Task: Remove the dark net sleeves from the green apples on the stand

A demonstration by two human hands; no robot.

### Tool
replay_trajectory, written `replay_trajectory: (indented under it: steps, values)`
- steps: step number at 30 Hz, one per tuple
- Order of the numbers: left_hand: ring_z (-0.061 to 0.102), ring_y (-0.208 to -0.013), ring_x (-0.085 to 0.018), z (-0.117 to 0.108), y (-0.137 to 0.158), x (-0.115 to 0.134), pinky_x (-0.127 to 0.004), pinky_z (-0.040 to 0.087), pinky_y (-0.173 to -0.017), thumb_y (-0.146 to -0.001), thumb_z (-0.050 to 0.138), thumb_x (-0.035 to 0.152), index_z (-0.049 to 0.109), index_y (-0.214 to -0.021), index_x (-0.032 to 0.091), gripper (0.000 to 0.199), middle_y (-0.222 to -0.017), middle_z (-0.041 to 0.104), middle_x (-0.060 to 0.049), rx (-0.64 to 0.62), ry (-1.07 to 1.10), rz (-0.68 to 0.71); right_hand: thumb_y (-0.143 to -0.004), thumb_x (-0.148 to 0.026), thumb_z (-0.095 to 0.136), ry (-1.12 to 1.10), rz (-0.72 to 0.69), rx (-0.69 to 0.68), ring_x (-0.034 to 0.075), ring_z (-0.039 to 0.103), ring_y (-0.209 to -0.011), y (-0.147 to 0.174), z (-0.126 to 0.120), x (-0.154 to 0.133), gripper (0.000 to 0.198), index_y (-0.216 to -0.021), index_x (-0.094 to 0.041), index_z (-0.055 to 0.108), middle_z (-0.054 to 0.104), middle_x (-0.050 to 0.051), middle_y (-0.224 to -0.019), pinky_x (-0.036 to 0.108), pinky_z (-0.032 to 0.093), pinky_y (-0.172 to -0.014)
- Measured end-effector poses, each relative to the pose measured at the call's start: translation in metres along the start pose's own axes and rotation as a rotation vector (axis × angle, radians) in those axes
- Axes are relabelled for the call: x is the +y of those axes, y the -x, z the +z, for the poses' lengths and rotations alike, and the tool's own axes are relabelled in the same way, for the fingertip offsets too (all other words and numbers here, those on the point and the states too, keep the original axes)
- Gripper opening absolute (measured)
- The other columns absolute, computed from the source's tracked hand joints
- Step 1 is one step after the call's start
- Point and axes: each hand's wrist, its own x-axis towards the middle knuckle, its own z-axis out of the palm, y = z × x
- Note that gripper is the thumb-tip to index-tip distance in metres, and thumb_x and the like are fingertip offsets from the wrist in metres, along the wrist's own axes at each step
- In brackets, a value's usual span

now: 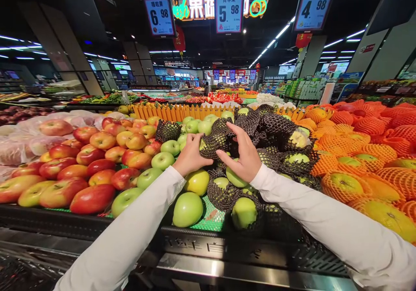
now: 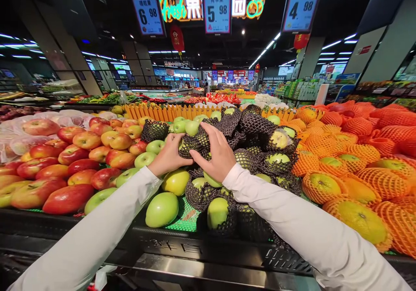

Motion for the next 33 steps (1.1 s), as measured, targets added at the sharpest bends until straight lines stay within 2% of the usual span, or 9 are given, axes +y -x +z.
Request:
replay_trajectory:
  steps: [6,10,13,15,18,22,25,29,33]
  values:
    - [0.059,-0.106,-0.034,-0.004,0.003,0.01,-0.044,0.051,-0.092,-0.058,0.078,0.039,0.046,-0.13,0.017,0.082,-0.119,0.044,-0.012,-0.248,-0.211,-0.082,-0.094,-0.038,0.056,-0.011,0.023,0.023,0.027,0.049,-0.133,0.002,0.001,0.0,0.054,-0.141,-0.018,0.04,0.053,0.015,-0.141,0.05,0.046,-0.109]
    - [0.061,-0.101,-0.035,-0.009,0.002,0.013,-0.044,0.051,-0.084,-0.062,0.075,0.049,0.046,-0.13,0.017,0.081,-0.123,0.046,-0.016,-0.283,-0.395,-0.215,-0.095,-0.038,0.055,0.015,0.028,0.036,0.026,0.051,-0.13,0.001,0.0,-0.001,0.052,-0.139,-0.016,0.041,0.055,0.016,-0.139,0.046,0.048,-0.105]
    - [0.054,-0.114,-0.04,-0.008,0.001,0.014,-0.046,0.047,-0.094,-0.062,0.076,0.05,0.049,-0.128,0.014,0.08,-0.125,0.047,-0.019,-0.297,-0.541,-0.163,-0.096,-0.039,0.05,0.123,0.076,0.015,0.026,0.057,-0.12,-0.003,-0.007,-0.008,0.043,-0.133,-0.016,0.047,0.061,0.015,-0.129,0.043,0.049,-0.101]
    - [0.046,-0.121,-0.043,-0.006,0.0,0.012,-0.048,0.041,-0.101,-0.062,0.076,0.051,0.05,-0.127,0.01,0.081,-0.124,0.048,-0.021,-0.293,-0.593,-0.107,-0.097,-0.041,0.047,0.311,0.142,-0.088,0.028,0.061,-0.11,-0.004,-0.013,-0.019,0.037,-0.121,-0.015,0.054,0.064,0.015,-0.117,0.043,0.051,-0.094]
    - [0.045,-0.12,-0.043,-0.004,0.0,0.002,-0.05,0.039,-0.103,-0.062,0.073,0.057,0.048,-0.128,0.008,0.085,-0.122,0.049,-0.021,-0.303,-0.51,-0.104,-0.09,-0.056,0.053,0.66,0.321,-0.38,0.035,0.065,-0.095,-0.004,-0.02,-0.041,0.046,-0.106,-0.013,0.059,0.065,0.018,-0.102,0.044,0.054,-0.076]
    - [0.041,-0.127,-0.043,-0.009,0.001,-0.007,-0.056,0.035,-0.107,-0.062,0.071,0.053,0.036,-0.143,0.014,0.097,-0.132,0.045,-0.02,-0.251,-0.29,-0.009,-0.083,-0.055,0.065,0.784,0.444,-0.639,0.035,0.068,-0.09,0.002,-0.021,-0.06,0.053,-0.109,-0.01,0.058,0.065,0.019,-0.099,0.041,0.054,-0.073]
    - [0.034,-0.136,-0.04,-0.015,0.002,-0.002,-0.058,0.027,-0.114,-0.072,0.059,0.037,0.028,-0.151,0.016,0.087,-0.144,0.037,-0.018,-0.164,-0.115,0.147,-0.08,-0.044,0.07,0.756,0.408,-0.642,0.033,0.069,-0.089,0.003,-0.019,-0.057,0.053,-0.118,-0.011,0.053,0.066,0.016,-0.099,0.04,0.055,-0.072]
    - [0.04,-0.135,-0.03,-0.021,0.004,0.008,-0.049,0.027,-0.118,-0.073,0.048,0.021,0.048,-0.136,0.02,0.063,-0.14,0.047,-0.011,-0.103,0.12,0.418,-0.079,-0.041,0.073,0.594,0.286,-0.519,0.033,0.066,-0.101,0.003,-0.013,-0.042,0.064,-0.129,-0.013,0.044,0.064,0.014,-0.111,0.043,0.055,-0.081]
    - [0.05,-0.125,-0.026,-0.021,0.003,0.008,-0.045,0.036,-0.113,-0.078,0.046,0.019,0.055,-0.125,0.018,0.048,-0.13,0.058,-0.009,-0.095,0.225,0.454,-0.077,-0.036,0.073,0.351,0.178,-0.463,0.03,0.059,-0.113,0.005,-0.001,-0.026,0.064,-0.128,-0.012,0.043,0.058,0.014,-0.122,0.041,0.051,-0.096]
